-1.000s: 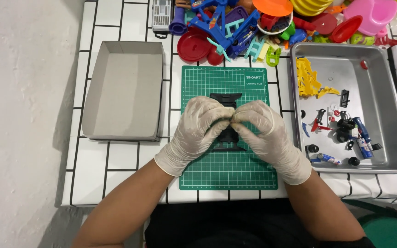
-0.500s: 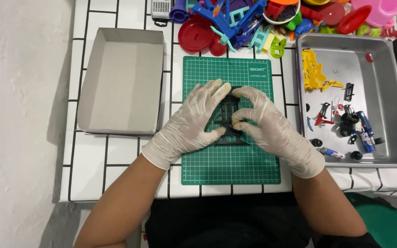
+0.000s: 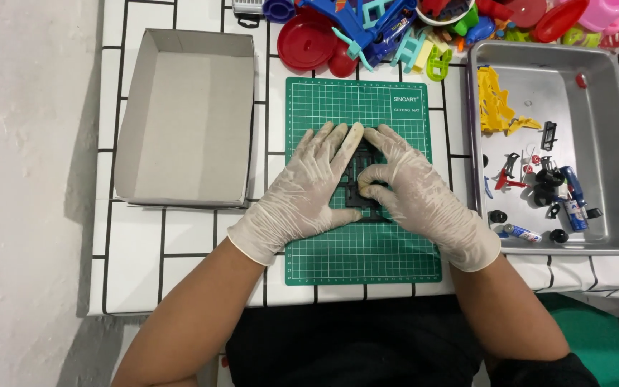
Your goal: Assembling a plastic model toy car chassis by manually attaching small components like gears and rollers.
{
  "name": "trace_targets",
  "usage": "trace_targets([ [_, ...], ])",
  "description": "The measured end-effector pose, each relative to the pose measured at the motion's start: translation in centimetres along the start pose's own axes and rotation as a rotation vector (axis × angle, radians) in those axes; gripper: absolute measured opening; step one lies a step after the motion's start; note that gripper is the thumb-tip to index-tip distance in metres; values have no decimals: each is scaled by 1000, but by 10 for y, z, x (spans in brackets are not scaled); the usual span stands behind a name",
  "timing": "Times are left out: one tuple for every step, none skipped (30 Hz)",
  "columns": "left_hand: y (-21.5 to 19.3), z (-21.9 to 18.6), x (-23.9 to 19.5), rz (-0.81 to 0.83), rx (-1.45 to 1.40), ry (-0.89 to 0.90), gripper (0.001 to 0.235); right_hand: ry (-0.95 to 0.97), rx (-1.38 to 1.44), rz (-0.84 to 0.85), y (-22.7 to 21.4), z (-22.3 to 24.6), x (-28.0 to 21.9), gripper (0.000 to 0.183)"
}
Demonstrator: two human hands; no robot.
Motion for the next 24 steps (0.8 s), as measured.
trace_targets([
  [0, 0, 0, 0, -2, -1, 134, 0, 0, 2, 2, -1, 0, 14],
  [0, -1, 0, -4, 4, 1, 133, -5, -6, -7, 3, -2, 1, 16],
  [0, -1, 0, -8, 9, 3, 133, -10, -12, -17, 4, -3, 1, 18],
  [1, 0, 0, -8, 8, 2, 133, -9, -13, -15, 4, -1, 2, 18],
  [2, 0, 0, -18, 4, 4, 134, 1, -26, -20, 4, -1, 2, 19],
  [3, 0, 0, -29, 0, 5, 135, 12, -40, -25, 4, 0, 3, 19],
  [3, 0, 0, -28, -2, 5, 135, 12, -40, -24, 6, -1, 3, 19],
  [2, 0, -1, -35, -22, 7, 134, 12, -61, -36, 8, -2, 3, 18],
  [2, 1, -1, -43, -42, 8, 134, 13, -82, -49, 10, -3, 3, 17],
  [1, 1, -1, -43, -42, 8, 134, 12, -82, -49, 11, -3, 1, 17],
  [1, 1, 0, -42, -53, 7, 134, 13, -91, -57, 11, -3, 0, 18],
  [1, 1, 0, -41, -63, 7, 133, 14, -99, -65, 12, -3, -1, 19],
  [1, 1, 0, -41, -65, 7, 133, 15, -100, -64, 12, -3, -3, 19],
  [1, 1, 0, -42, -72, 7, 133, 8, -119, -81, 12, -2, -4, 18],
  [1, 1, 0, -44, -77, 5, 133, -2, -137, -99, 12, 0, -5, 17],
  [1, 2, 0, -45, -76, 5, 133, -2, -137, -99, 11, 1, -5, 17],
  [1, 2, 0, -53, -84, 6, 134, -19, -115, -116, 9, 2, -5, 16],
  [1, 2, 1, -61, -91, 8, 134, -35, -92, -133, 8, 4, -6, 14],
  [2, 2, 0, -61, -91, 8, 134, -34, -92, -133, 8, 4, -6, 14],
  [2, 2, 0, -62, -90, 8, 134, -37, -79, -139, 7, 5, -7, 14],
  [3, 3, 0, -63, -88, 7, 134, -41, -66, -146, 7, 5, -6, 14],
  [2, 3, 1, -63, -88, 7, 134, -42, -65, -146, 7, 5, -6, 14],
  [3, 3, 1, -63, -91, 8, 134, -42, -67, -149, 7, 5, -6, 14],
  [3, 3, 1, -64, -94, 9, 134, -42, -68, -152, 8, 5, -6, 14],
])
Point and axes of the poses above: each hand's wrist, its own x-axis towards the middle knuckle, its own y-axis out of the palm, z = x × y, the point moved 4 cm from there along x, towards the middle knuckle, and after that the axes turned 5 degrees about y, right-handed, at the moved point
